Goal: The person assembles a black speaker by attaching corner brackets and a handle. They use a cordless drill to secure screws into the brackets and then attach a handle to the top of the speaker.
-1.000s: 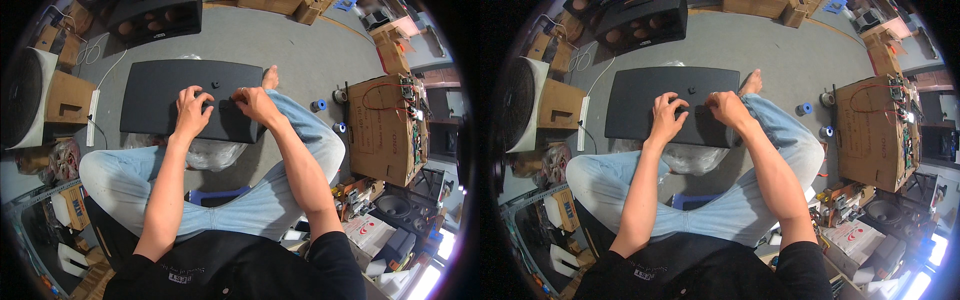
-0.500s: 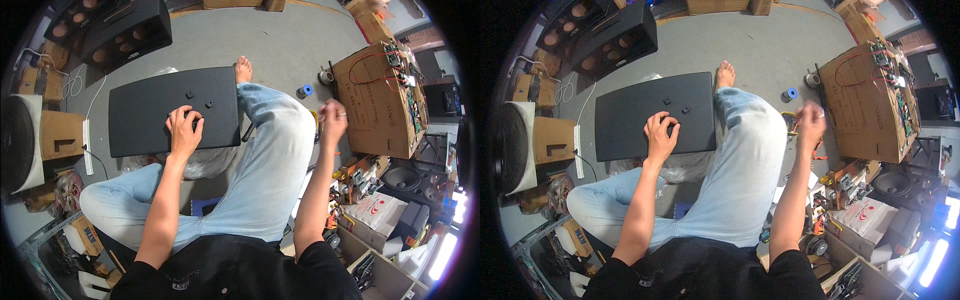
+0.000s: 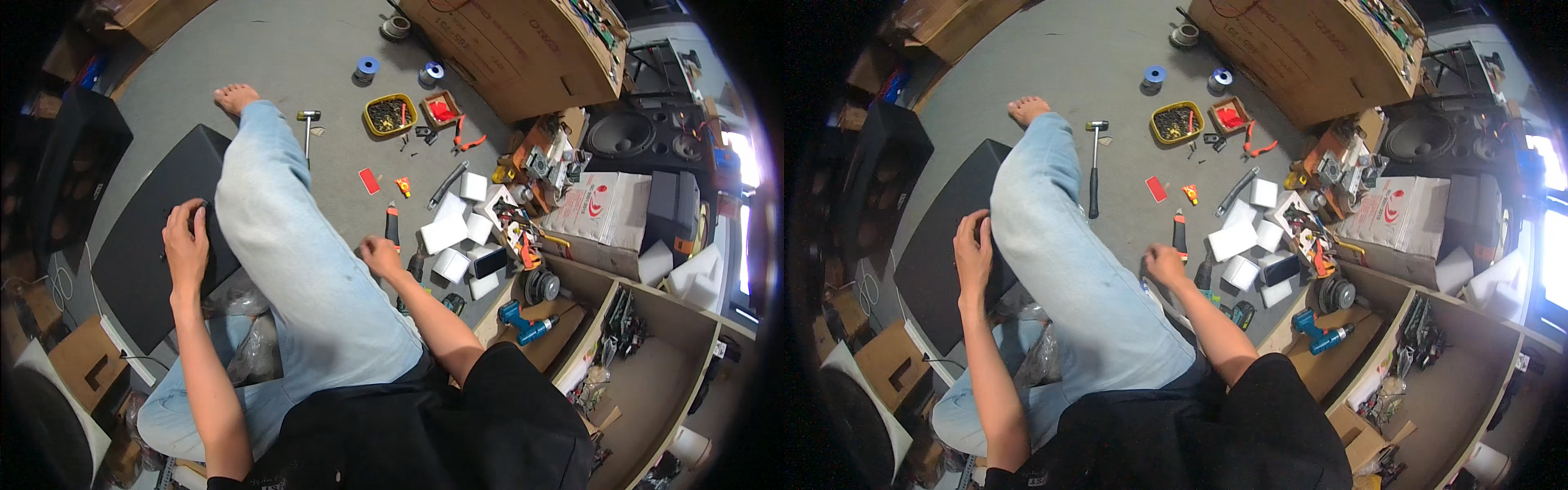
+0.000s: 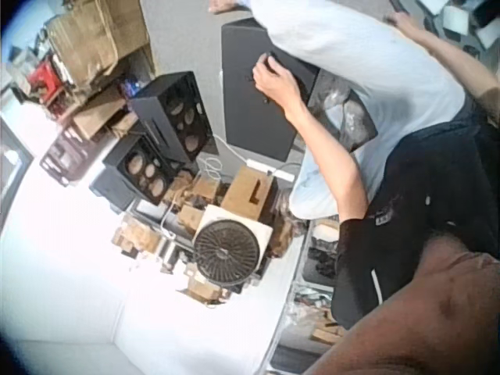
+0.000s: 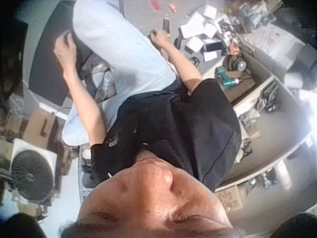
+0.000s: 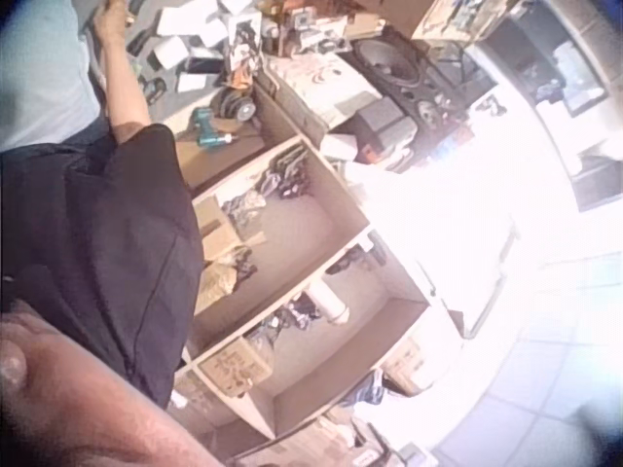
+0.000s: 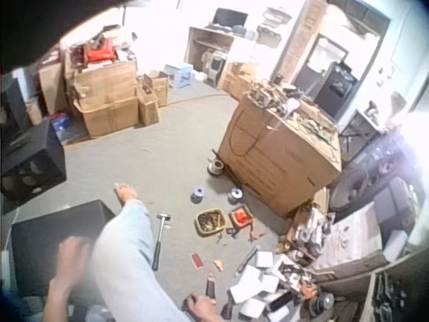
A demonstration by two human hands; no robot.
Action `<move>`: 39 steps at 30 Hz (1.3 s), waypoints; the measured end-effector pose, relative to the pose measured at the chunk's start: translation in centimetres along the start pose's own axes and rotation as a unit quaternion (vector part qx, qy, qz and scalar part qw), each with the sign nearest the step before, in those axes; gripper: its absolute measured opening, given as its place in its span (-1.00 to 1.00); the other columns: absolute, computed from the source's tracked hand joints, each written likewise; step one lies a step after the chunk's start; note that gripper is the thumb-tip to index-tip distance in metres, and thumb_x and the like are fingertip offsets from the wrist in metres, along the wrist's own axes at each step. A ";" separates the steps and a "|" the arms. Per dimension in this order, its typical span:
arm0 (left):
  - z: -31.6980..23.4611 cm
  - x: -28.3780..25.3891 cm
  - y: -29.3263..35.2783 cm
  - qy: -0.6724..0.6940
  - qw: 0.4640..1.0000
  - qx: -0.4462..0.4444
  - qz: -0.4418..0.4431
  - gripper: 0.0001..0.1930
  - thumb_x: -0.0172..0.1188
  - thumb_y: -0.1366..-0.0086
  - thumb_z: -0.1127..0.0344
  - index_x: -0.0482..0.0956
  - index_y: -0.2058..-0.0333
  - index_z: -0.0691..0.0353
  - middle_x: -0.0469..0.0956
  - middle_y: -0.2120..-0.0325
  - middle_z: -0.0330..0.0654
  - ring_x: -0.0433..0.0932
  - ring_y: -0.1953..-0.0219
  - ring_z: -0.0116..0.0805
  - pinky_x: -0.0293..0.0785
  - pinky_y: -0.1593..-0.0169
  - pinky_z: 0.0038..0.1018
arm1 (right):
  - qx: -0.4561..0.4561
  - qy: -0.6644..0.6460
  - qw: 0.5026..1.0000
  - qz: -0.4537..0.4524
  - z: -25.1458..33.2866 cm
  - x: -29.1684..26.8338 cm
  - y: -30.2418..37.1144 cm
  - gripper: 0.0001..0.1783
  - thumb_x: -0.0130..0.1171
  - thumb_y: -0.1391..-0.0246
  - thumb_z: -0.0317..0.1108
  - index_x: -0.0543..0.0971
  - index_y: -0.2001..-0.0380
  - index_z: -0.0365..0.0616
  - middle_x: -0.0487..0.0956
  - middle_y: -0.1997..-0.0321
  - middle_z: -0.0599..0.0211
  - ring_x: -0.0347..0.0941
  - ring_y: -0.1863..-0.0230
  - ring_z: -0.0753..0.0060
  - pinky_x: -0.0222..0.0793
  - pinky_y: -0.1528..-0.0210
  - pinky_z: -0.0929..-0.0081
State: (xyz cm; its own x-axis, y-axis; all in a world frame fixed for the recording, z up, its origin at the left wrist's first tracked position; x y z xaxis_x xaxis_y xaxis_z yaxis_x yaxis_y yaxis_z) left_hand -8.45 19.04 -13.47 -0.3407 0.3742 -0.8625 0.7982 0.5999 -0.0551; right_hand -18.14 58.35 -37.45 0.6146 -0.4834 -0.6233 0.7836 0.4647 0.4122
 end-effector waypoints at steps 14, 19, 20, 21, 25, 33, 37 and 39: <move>-1.0 0.8 0.2 0.064 0.996 0.061 -0.019 -0.87 0.20 -0.35 0.42 0.64 0.17 0.27 0.63 0.26 0.00 0.60 0.13 0.08 0.49 0.05 -0.11 | 0.188 0.275 0.935 0.119 -13.5 -4.7 16.2 0.01 0.54 0.26 -0.40 0.23 -0.29 -0.11 0.42 -0.25 -0.10 0.37 -0.27 -0.27 0.37 -0.24 -0.08; -0.5 0.4 2.2 0.066 0.996 0.050 0.011 -0.70 0.27 -0.26 0.42 0.59 0.02 0.15 0.55 0.16 -0.14 0.54 0.01 -0.11 0.36 -0.07 -0.22 | 0.150 0.152 0.975 0.056 -14.1 -5.6 15.3 -0.13 0.53 0.27 -0.43 0.37 -0.19 -0.22 0.55 0.05 0.01 0.51 0.02 -0.04 0.45 -0.03 0.09; -0.7 0.4 2.0 0.069 0.996 0.050 0.007 -0.71 0.29 -0.25 0.41 0.59 0.03 0.15 0.55 0.16 -0.15 0.54 0.00 -0.12 0.36 -0.08 -0.22 | 0.141 0.108 0.982 0.061 -13.1 -7.2 15.7 -0.16 0.52 0.27 -0.43 0.40 -0.16 -0.24 0.57 0.10 0.03 0.54 0.09 0.01 0.47 0.02 0.13; -0.5 0.3 2.2 0.069 0.997 0.042 0.003 -0.71 0.30 -0.25 0.40 0.60 0.04 0.15 0.55 0.16 -0.16 0.54 0.00 -0.13 0.36 -0.08 -0.23 | 0.141 0.069 0.984 0.084 -12.3 -8.7 15.9 -0.19 0.52 0.27 -0.44 0.43 -0.14 -0.25 0.60 0.16 0.05 0.56 0.15 0.07 0.49 0.07 0.17; 0.3 1.0 2.5 0.027 0.998 0.053 -0.006 -0.71 0.35 -0.24 0.37 0.62 0.05 0.18 0.58 0.17 -0.17 0.58 0.10 -0.17 0.41 -0.04 -0.26 | 0.235 -0.076 0.951 0.188 -5.7 -16.8 17.7 -0.44 0.43 0.10 -0.46 0.55 -0.05 -0.25 0.61 0.34 0.30 0.53 0.37 0.38 0.46 0.29 0.40; -3.6 -1.6 3.7 0.493 0.853 -0.157 0.064 -0.75 0.29 -0.40 0.36 0.60 -0.01 0.28 0.62 0.19 -0.20 0.55 0.23 -0.59 0.49 0.11 -0.61 | 0.088 -0.459 0.880 0.082 13.9 -25.6 19.7 -0.38 0.37 0.13 -0.35 0.42 -0.06 -0.15 0.43 0.36 0.37 0.40 0.40 0.38 0.41 0.25 0.37; -2.7 -2.5 5.1 0.556 0.815 -0.156 0.041 -0.70 0.28 -0.40 0.41 0.57 -0.07 0.26 0.62 0.21 -0.17 0.57 0.22 -0.57 0.49 0.10 -0.63 | -0.043 -0.395 0.914 0.083 19.1 -26.3 17.1 -0.33 0.41 0.20 -0.26 0.45 -0.04 -0.22 0.51 0.28 0.26 0.45 0.37 0.37 0.41 0.27 0.40; -2.4 -2.1 5.3 0.562 0.814 -0.146 0.030 -0.71 0.29 -0.38 0.43 0.58 -0.06 0.26 0.62 0.21 -0.19 0.57 0.23 -0.58 0.48 0.09 -0.63 | -0.015 -0.423 0.899 0.110 20.2 -26.2 16.8 -0.32 0.42 0.27 -0.26 0.48 0.01 -0.29 0.54 0.25 0.20 0.48 0.41 0.38 0.41 0.33 0.41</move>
Point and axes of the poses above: each hand's wrist, its own y-axis away from the middle knuckle, its own x-axis out of the palm, z = x × y, the point moved 1 cm from there along -y, towards the middle knuckle
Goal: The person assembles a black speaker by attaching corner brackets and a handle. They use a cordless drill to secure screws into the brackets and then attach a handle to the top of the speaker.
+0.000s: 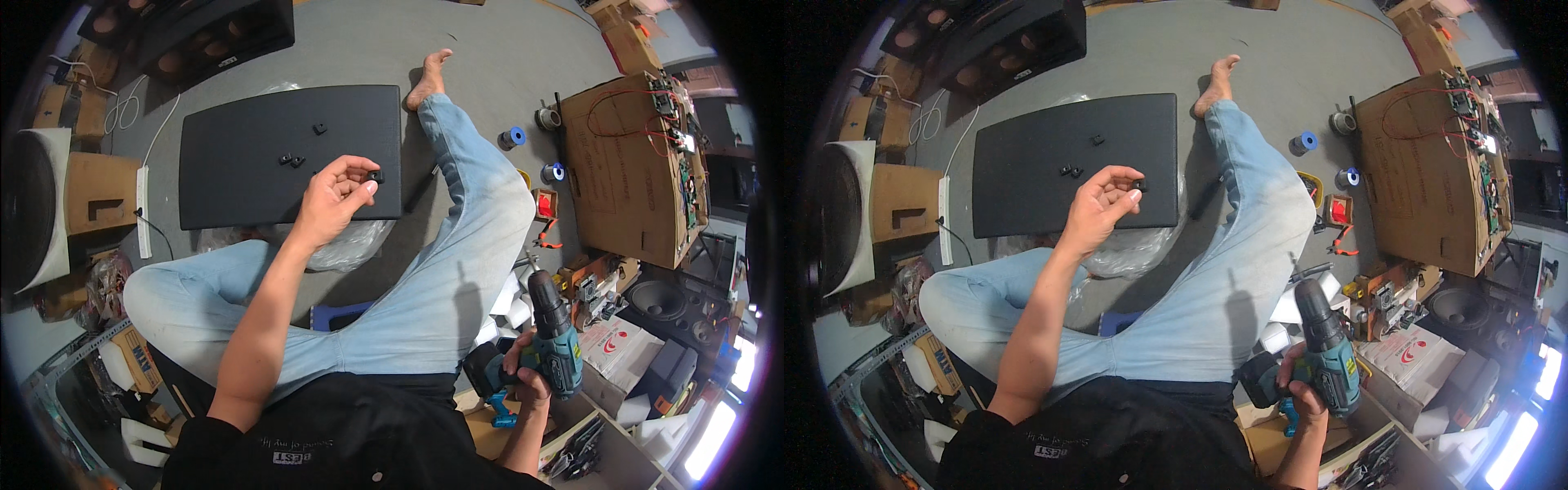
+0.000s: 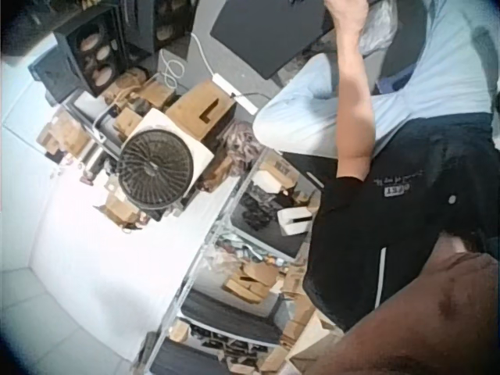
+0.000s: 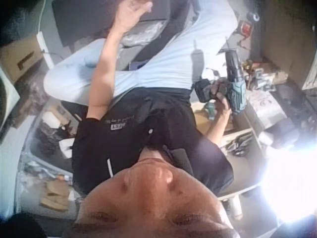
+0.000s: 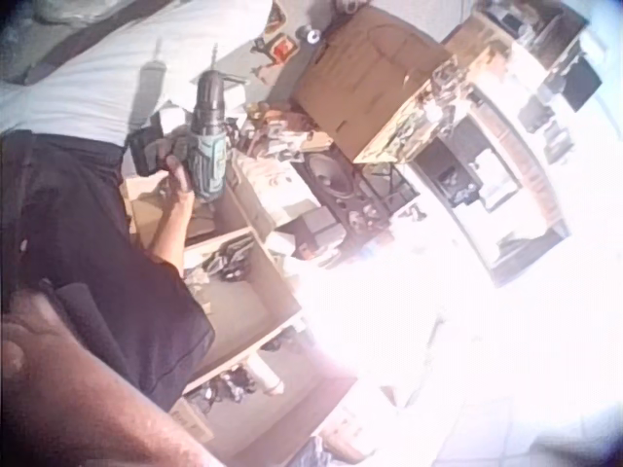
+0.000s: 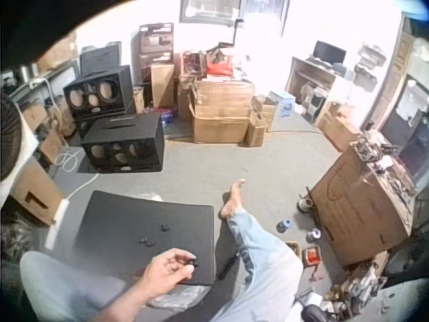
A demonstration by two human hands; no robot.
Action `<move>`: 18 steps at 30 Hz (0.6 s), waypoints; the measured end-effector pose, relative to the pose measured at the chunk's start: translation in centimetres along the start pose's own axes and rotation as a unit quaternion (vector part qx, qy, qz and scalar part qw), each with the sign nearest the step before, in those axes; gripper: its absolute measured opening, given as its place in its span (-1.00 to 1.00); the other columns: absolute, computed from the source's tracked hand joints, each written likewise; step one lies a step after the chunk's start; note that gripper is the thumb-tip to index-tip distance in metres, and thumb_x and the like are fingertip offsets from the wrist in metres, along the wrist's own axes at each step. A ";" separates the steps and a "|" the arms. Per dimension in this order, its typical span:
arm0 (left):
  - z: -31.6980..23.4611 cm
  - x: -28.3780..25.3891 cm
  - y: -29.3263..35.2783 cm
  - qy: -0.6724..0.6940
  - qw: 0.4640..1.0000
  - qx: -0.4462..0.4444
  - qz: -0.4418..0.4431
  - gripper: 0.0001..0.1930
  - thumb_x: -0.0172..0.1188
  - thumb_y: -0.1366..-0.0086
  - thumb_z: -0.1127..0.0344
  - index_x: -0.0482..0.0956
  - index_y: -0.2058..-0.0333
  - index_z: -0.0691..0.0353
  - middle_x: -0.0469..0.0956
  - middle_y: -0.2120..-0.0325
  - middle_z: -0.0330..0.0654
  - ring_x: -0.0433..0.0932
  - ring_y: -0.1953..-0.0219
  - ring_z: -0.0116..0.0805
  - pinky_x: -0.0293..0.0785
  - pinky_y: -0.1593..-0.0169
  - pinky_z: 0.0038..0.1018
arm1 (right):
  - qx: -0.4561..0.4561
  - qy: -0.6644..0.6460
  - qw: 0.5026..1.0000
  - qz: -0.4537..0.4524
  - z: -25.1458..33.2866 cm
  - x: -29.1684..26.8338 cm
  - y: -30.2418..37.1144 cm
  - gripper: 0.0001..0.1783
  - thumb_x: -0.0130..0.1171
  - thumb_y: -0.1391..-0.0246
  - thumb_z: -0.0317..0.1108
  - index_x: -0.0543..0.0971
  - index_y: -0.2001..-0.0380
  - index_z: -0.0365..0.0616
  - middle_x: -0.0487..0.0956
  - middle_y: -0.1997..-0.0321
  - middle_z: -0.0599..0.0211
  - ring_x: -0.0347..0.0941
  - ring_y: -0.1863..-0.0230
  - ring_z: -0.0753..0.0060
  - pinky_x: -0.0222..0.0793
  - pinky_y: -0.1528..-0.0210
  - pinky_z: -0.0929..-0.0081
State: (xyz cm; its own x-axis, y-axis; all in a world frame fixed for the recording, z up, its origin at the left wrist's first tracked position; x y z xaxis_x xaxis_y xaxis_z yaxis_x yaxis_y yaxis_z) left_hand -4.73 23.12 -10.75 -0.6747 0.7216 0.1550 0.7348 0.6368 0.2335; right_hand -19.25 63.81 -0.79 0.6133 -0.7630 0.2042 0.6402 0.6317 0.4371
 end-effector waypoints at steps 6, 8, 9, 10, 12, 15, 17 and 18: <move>4.5 1.4 -0.2 -0.170 0.984 -0.035 -0.035 -0.72 0.39 -0.28 0.43 0.62 0.04 0.28 0.58 0.26 -0.28 0.56 0.32 -0.59 0.53 0.20 -0.56 | 0.151 -0.116 0.977 0.092 -0.9 1.5 -2.5 -0.35 0.34 0.34 -0.26 0.46 0.11 -0.42 0.49 0.49 0.16 0.32 0.70 0.47 0.30 0.61 0.46; 5.3 1.9 0.4 -0.307 0.948 0.035 -0.074 -0.71 0.42 -0.25 0.41 0.64 0.07 0.27 0.58 0.27 -0.28 0.56 0.36 -0.57 0.53 0.24 -0.54 | 0.170 -0.177 0.964 0.100 -1.1 1.8 -4.1 -0.43 0.31 0.26 -0.34 0.49 0.11 -0.44 0.52 0.40 0.11 0.30 0.72 0.51 0.27 0.65 0.47; 5.6 2.4 0.3 -0.319 0.942 0.054 -0.085 -0.76 0.39 -0.24 0.43 0.66 0.10 0.25 0.58 0.27 -0.20 0.55 0.36 -0.41 0.55 0.18 -0.47 | 0.185 -0.217 0.953 0.106 -0.7 2.0 -4.5 -0.44 0.29 0.24 -0.36 0.49 0.11 -0.45 0.51 0.39 0.12 0.29 0.73 0.52 0.26 0.65 0.47; 5.8 2.4 0.2 -0.343 0.931 0.096 -0.076 -0.76 0.37 -0.25 0.46 0.66 0.10 0.25 0.57 0.24 -0.18 0.55 0.32 -0.35 0.54 0.13 -0.43 | 0.198 -0.256 0.940 0.111 -0.3 2.2 -4.7 -0.46 0.27 0.21 -0.37 0.49 0.10 -0.45 0.50 0.38 0.12 0.29 0.73 0.54 0.25 0.66 0.48; 6.0 2.4 -0.1 -0.388 0.903 0.179 -0.053 -0.77 0.33 -0.26 0.50 0.66 0.10 0.26 0.54 0.17 -0.12 0.55 0.25 -0.24 0.54 0.04 -0.36 | 0.212 -0.396 0.881 0.153 -1.1 2.1 -5.3 -0.49 0.23 0.12 -0.36 0.49 0.08 -0.46 0.48 0.39 0.14 0.26 0.76 0.57 0.23 0.67 0.50; 5.9 1.8 -0.2 -0.360 0.920 0.154 0.023 -0.67 0.29 -0.25 0.54 0.63 0.00 0.23 0.48 0.04 -0.07 0.51 0.14 -0.10 0.50 -0.06 -0.28 | 0.210 -0.544 0.788 0.197 -3.8 2.7 -6.2 -0.51 0.17 0.05 -0.39 0.46 0.01 -0.36 0.48 0.34 0.19 0.29 0.74 0.60 0.27 0.64 0.52; 5.2 1.5 -0.4 -0.408 0.894 0.179 0.038 -0.61 0.30 -0.24 0.53 0.59 -0.06 0.22 0.45 0.02 -0.07 0.50 0.11 -0.10 0.50 -0.05 -0.26 | 0.192 -0.561 0.782 0.192 -5.9 4.5 -6.7 -0.53 0.16 0.05 -0.41 0.46 0.01 -0.34 0.48 0.34 0.19 0.34 0.69 0.60 0.31 0.59 0.49; 4.9 1.4 -0.4 -0.434 0.880 0.190 0.043 -0.58 0.30 -0.24 0.53 0.57 -0.09 0.21 0.44 0.00 -0.08 0.49 0.10 -0.10 0.50 -0.05 -0.25 | 0.185 -0.565 0.782 0.188 -6.9 5.1 -7.0 -0.53 0.16 0.04 -0.42 0.47 0.01 -0.35 0.48 0.34 0.18 0.35 0.68 0.60 0.33 0.58 0.48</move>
Point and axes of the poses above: each hand's wrist, its own y-axis away from the middle knuckle, its own x-axis out of the palm, z = x × y, the point moved 1 cm from there along -y, towards the middle knuckle
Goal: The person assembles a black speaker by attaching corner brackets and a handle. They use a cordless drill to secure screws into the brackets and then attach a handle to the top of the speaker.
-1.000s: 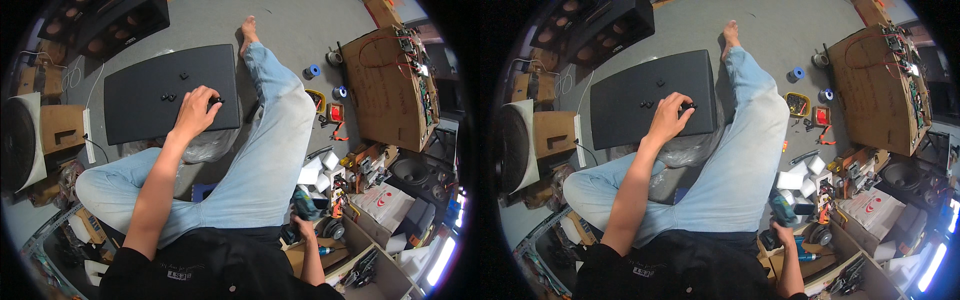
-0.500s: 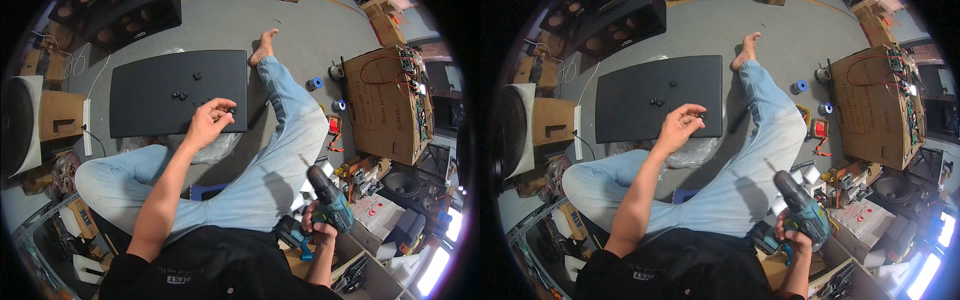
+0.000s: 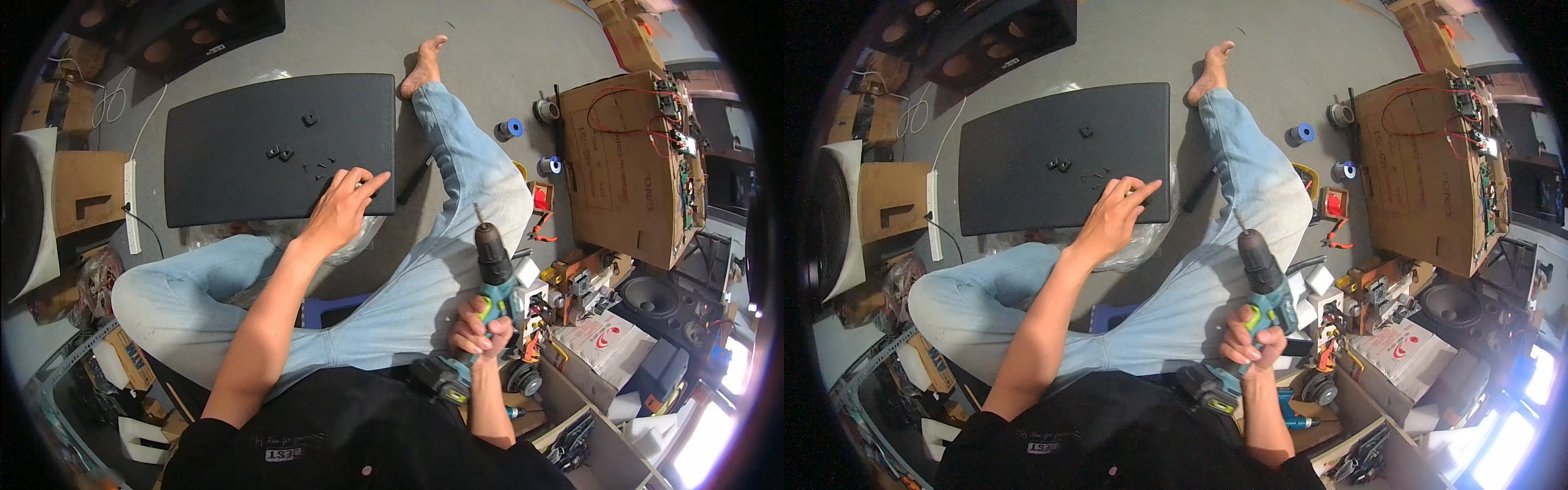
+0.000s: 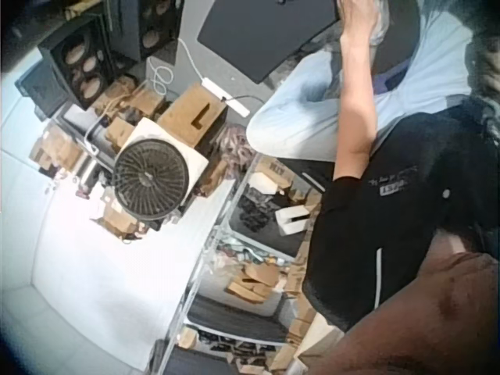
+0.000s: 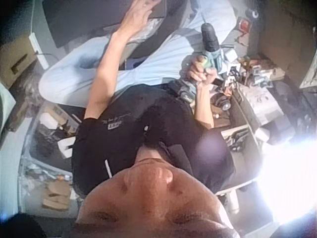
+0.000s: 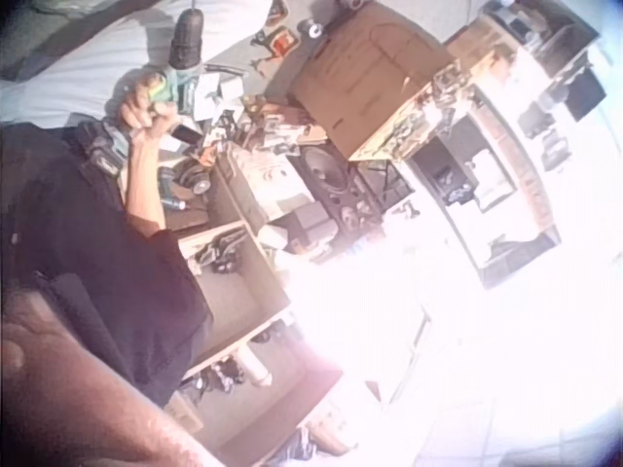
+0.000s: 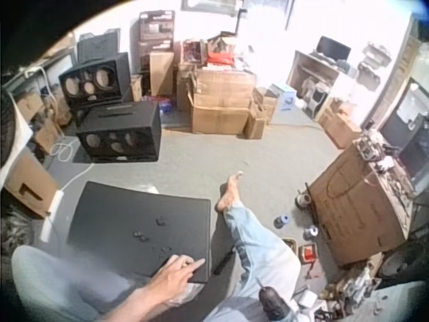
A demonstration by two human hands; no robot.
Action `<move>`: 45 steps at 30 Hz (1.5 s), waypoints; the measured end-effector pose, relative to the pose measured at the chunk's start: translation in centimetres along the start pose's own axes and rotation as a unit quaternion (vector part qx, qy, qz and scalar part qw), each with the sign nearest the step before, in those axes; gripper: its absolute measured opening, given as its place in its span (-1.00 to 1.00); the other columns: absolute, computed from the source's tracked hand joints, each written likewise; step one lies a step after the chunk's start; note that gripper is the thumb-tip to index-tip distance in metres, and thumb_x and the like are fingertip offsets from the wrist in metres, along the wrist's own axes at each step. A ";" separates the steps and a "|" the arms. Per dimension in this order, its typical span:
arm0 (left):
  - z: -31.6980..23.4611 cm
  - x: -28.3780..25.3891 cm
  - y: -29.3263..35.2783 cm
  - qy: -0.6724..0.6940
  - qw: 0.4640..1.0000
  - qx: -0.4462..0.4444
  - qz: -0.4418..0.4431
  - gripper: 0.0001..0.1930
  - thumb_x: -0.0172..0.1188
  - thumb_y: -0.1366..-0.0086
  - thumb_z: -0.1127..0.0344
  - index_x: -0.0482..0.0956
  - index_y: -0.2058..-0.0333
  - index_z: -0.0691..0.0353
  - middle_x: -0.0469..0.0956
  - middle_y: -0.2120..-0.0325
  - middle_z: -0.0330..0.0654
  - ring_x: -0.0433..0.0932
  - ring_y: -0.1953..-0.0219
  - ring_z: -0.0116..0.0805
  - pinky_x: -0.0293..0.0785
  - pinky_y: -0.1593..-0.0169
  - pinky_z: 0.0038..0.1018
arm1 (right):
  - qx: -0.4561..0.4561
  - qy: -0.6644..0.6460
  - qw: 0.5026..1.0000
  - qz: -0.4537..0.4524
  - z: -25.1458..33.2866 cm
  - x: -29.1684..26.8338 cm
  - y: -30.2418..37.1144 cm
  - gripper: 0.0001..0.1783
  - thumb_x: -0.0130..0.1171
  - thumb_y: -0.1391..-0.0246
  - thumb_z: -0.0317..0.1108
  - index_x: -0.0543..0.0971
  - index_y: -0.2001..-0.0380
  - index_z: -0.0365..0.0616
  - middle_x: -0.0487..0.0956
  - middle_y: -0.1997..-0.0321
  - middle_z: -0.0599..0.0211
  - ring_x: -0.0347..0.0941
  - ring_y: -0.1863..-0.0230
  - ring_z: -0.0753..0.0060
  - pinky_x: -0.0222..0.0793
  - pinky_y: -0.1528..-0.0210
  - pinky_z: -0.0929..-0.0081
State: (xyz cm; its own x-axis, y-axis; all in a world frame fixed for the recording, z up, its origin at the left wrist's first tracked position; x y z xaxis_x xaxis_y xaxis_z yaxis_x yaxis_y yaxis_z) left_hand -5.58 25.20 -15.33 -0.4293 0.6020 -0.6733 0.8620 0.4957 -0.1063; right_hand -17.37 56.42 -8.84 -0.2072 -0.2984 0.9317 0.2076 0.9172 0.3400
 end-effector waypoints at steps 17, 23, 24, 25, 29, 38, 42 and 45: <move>0.1 0.3 0.2 0.005 0.999 -0.014 -0.041 -0.76 0.44 -0.19 0.33 0.63 0.19 0.21 0.48 0.21 -0.18 0.49 0.13 -0.16 0.44 0.02 -0.24 | 0.008 0.009 0.997 0.076 0.4 -1.1 -1.2 -0.56 0.15 0.01 -0.44 0.46 0.01 -0.34 0.51 0.34 0.08 0.40 0.67 0.54 0.38 0.54 0.46; 0.1 1.3 0.3 -0.029 0.998 0.020 -0.060 -0.75 0.46 -0.17 0.28 0.66 0.20 0.17 0.50 0.23 -0.20 0.50 0.17 -0.19 0.42 0.05 -0.25 | 0.016 0.020 0.996 0.082 0.5 -1.3 -1.3 -0.55 0.16 0.00 -0.43 0.46 0.00 -0.33 0.52 0.32 0.07 0.40 0.66 0.55 0.38 0.54 0.46; 0.1 1.4 0.2 -0.032 0.997 0.024 -0.063 -0.75 0.47 -0.17 0.27 0.67 0.20 0.16 0.50 0.24 -0.21 0.50 0.18 -0.19 0.42 0.05 -0.25 | 0.016 0.019 0.996 0.085 0.5 -1.4 -1.3 -0.55 0.16 0.00 -0.43 0.46 -0.01 -0.33 0.52 0.32 0.07 0.40 0.66 0.55 0.38 0.54 0.46; 0.2 1.4 0.2 -0.033 0.997 0.022 -0.060 -0.75 0.47 -0.16 0.27 0.67 0.20 0.16 0.50 0.23 -0.21 0.50 0.17 -0.19 0.42 0.05 -0.25 | 0.017 0.018 0.996 0.088 0.6 -1.4 -1.3 -0.55 0.16 0.00 -0.43 0.46 -0.01 -0.33 0.52 0.32 0.07 0.41 0.66 0.55 0.38 0.54 0.46; 0.2 1.1 0.2 -0.023 0.998 0.023 -0.063 -0.74 0.46 -0.18 0.26 0.67 0.17 0.13 0.51 0.24 -0.25 0.51 0.14 -0.21 0.43 0.04 -0.26 | 0.023 0.020 0.995 0.091 0.7 -1.7 -1.3 -0.53 0.17 0.00 -0.43 0.46 -0.03 -0.33 0.52 0.32 0.08 0.41 0.66 0.56 0.37 0.54 0.47; 3.3 -5.2 1.0 -0.062 0.977 -0.145 -0.145 -0.80 0.39 -0.24 0.36 0.62 0.20 0.25 0.55 0.32 -0.15 0.53 0.36 -0.24 0.47 0.25 -0.36 | 0.012 0.017 0.995 0.094 0.4 -1.5 -1.4 -0.53 0.16 0.00 -0.43 0.45 -0.02 -0.35 0.51 0.35 0.06 0.40 0.65 0.53 0.37 0.54 0.47; 3.5 -4.7 1.5 -0.066 0.975 -0.169 -0.126 -0.85 0.35 -0.29 0.39 0.61 0.21 0.27 0.55 0.34 -0.16 0.49 0.41 -0.27 0.46 0.27 -0.36 | 0.015 0.019 0.996 0.085 0.4 -1.1 -1.4 -0.54 0.16 0.01 -0.43 0.46 -0.01 -0.36 0.51 0.35 0.06 0.38 0.66 0.54 0.36 0.54 0.46; 3.7 -4.5 1.4 -0.083 0.983 -0.126 -0.108 -0.86 0.32 -0.31 0.40 0.61 0.19 0.26 0.57 0.37 -0.17 0.52 0.39 -0.28 0.46 0.26 -0.36 | 0.012 0.033 0.998 0.056 0.5 -1.0 -1.1 -0.52 0.18 0.03 -0.40 0.47 0.00 -0.37 0.52 0.36 0.04 0.37 0.66 0.53 0.36 0.54 0.45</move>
Point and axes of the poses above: each hand's wrist, its own y-axis away from the middle knuckle, its own x-axis out of the palm, z = x × y, the point moved 1 cm from there along -y, towards the middle knuckle
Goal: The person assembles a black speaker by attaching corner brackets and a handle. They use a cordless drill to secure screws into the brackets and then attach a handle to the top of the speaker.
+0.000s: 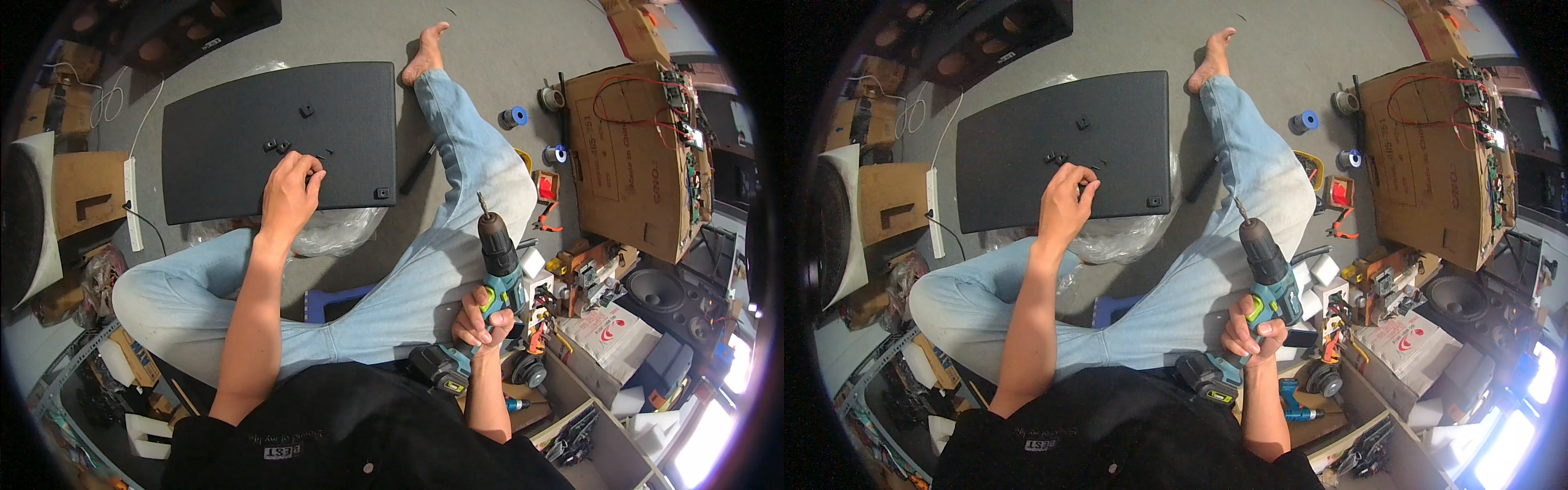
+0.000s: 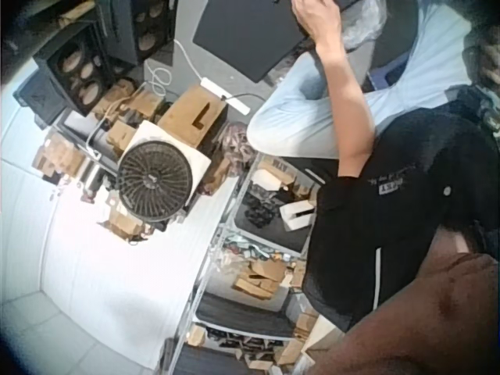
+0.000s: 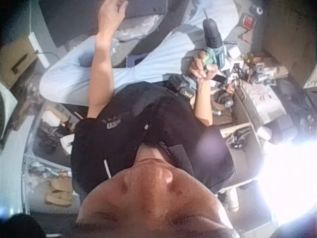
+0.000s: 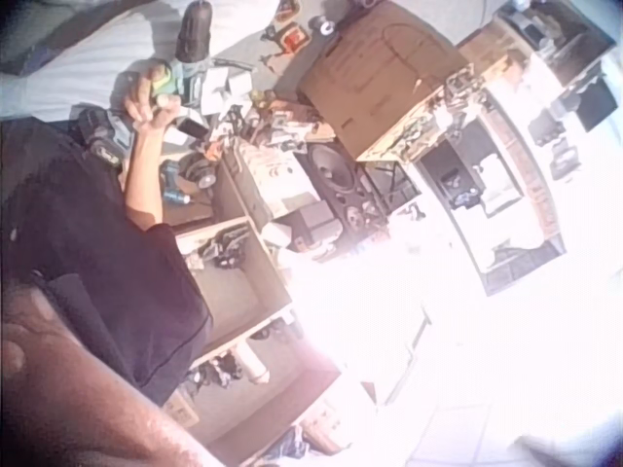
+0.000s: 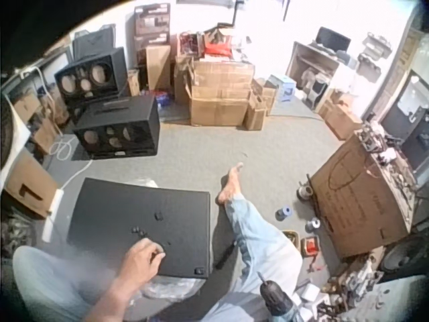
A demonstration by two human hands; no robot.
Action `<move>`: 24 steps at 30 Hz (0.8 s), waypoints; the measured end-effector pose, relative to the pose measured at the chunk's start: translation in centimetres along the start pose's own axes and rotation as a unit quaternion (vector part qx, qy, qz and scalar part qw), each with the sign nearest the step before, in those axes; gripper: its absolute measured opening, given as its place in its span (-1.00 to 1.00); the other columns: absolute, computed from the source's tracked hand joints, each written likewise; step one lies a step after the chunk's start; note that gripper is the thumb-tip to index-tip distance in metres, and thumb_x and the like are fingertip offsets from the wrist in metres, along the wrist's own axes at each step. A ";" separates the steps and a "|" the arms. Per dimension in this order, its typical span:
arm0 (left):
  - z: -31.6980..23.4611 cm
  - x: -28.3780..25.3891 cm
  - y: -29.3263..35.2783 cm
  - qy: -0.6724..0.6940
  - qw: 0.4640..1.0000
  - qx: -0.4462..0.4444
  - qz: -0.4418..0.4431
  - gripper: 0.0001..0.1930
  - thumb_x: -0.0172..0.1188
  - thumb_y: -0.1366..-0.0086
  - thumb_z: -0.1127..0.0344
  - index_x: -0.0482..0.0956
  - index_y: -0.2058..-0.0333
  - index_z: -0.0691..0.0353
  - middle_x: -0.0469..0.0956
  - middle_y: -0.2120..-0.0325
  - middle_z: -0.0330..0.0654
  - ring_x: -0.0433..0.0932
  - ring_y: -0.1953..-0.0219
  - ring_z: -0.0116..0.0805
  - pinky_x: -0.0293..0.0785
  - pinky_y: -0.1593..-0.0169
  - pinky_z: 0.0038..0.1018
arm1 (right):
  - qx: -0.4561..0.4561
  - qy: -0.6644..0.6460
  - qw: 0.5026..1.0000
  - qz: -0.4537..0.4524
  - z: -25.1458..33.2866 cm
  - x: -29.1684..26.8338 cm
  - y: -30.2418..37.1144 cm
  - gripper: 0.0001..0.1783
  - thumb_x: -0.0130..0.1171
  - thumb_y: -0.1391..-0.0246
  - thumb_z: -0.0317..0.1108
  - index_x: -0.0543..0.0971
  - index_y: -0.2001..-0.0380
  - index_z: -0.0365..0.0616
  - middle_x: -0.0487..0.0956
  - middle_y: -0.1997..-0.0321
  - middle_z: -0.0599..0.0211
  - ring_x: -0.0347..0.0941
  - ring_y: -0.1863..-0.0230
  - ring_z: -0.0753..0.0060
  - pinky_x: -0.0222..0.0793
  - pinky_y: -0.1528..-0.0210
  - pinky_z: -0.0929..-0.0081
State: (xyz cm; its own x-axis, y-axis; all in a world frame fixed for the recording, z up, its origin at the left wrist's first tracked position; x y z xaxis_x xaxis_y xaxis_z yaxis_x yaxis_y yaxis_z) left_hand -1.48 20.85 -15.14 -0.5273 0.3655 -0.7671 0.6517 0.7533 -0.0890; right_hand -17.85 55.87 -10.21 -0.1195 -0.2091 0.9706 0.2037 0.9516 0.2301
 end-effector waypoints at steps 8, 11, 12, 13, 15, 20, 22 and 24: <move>-10.2 -1.3 4.0 0.566 0.791 -0.221 0.067 -0.75 0.15 -0.53 0.24 0.57 -0.05 0.22 0.69 0.21 -0.18 0.59 0.20 -0.51 0.51 0.13 -0.55 | 0.034 0.328 0.931 -0.158 -2.3 7.3 0.2 -0.28 0.30 0.18 -0.32 0.48 -0.11 -0.50 0.64 0.15 -0.21 0.44 0.61 0.39 0.39 0.54 0.39; -12.3 -1.6 5.3 0.737 0.594 -0.316 0.062 -0.78 0.14 -0.54 0.18 0.58 0.03 0.17 0.69 0.15 -0.16 0.63 0.14 -0.45 0.57 0.06 -0.53 | 0.064 0.410 0.887 -0.202 -3.3 10.6 -0.1 -0.23 0.33 0.23 -0.34 0.47 -0.12 -0.53 0.64 0.14 -0.16 0.46 0.58 0.40 0.43 0.44 0.42; -12.8 -1.9 5.3 0.778 0.522 -0.346 0.051 -0.79 0.15 -0.53 0.16 0.59 0.06 0.15 0.68 0.14 -0.16 0.63 0.12 -0.44 0.57 0.05 -0.53 | 0.061 0.434 0.873 -0.212 -3.7 11.5 -0.3 -0.23 0.31 0.23 -0.35 0.47 -0.12 -0.53 0.64 0.15 -0.14 0.46 0.58 0.41 0.43 0.45 0.42; -13.1 -2.2 5.3 0.777 0.523 -0.347 0.056 -0.79 0.15 -0.53 0.15 0.58 0.08 0.14 0.68 0.13 -0.16 0.63 0.11 -0.43 0.58 0.04 -0.53 | 0.058 0.458 0.859 -0.221 -4.0 12.0 -0.4 -0.24 0.29 0.24 -0.36 0.47 -0.13 -0.53 0.64 0.17 -0.13 0.46 0.57 0.42 0.43 0.45 0.43; -13.4 -2.6 5.4 0.774 0.525 -0.349 0.065 -0.80 0.15 -0.53 0.13 0.58 0.13 0.12 0.67 0.11 -0.16 0.63 0.10 -0.42 0.59 0.02 -0.52 | 0.062 0.457 0.856 -0.235 -4.1 12.3 -0.3 -0.24 0.27 0.24 -0.37 0.47 -0.13 -0.53 0.64 0.19 -0.11 0.46 0.58 0.42 0.43 0.45 0.43; -12.7 -2.4 5.9 0.766 0.530 -0.355 0.076 -0.79 0.14 -0.53 0.13 0.58 0.11 0.13 0.67 0.13 -0.18 0.62 0.10 -0.43 0.59 0.01 -0.53 | 0.065 0.467 0.847 -0.247 -4.4 12.2 -0.4 -0.25 0.25 0.25 -0.38 0.48 -0.11 -0.55 0.64 0.23 -0.10 0.45 0.59 0.42 0.44 0.44 0.43; -12.5 -2.1 6.0 0.764 0.536 -0.350 0.075 -0.79 0.14 -0.53 0.13 0.58 0.10 0.12 0.67 0.13 -0.19 0.62 0.10 -0.44 0.59 0.02 -0.53 | 0.064 0.472 0.842 -0.253 -4.5 12.2 -0.5 -0.26 0.24 0.26 -0.38 0.48 -0.10 -0.56 0.64 0.24 -0.11 0.45 0.59 0.41 0.45 0.44 0.43; -12.4 -2.0 6.0 0.765 0.542 -0.339 0.075 -0.79 0.14 -0.53 0.13 0.58 0.10 0.12 0.67 0.13 -0.19 0.62 0.10 -0.44 0.58 0.02 -0.53 | 0.068 0.478 0.839 -0.251 -4.4 12.6 -0.8 -0.26 0.23 0.27 -0.39 0.49 -0.09 -0.57 0.64 0.24 -0.12 0.46 0.59 0.40 0.46 0.44 0.43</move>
State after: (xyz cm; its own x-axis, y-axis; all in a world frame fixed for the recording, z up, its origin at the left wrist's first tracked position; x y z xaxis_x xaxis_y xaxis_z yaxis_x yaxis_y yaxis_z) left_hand -3.33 31.45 -6.27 -0.6687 0.0843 0.7387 0.6735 0.4896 0.5538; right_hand -15.20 51.51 2.11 0.6902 -0.6147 0.3819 0.2397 0.6921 0.6808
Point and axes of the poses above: each hand's wrist, its own y-axis away from the middle knuckle, its own x-axis out of the palm, z = x × y, the point moved 1 cm from there along -y, towards the middle knuckle
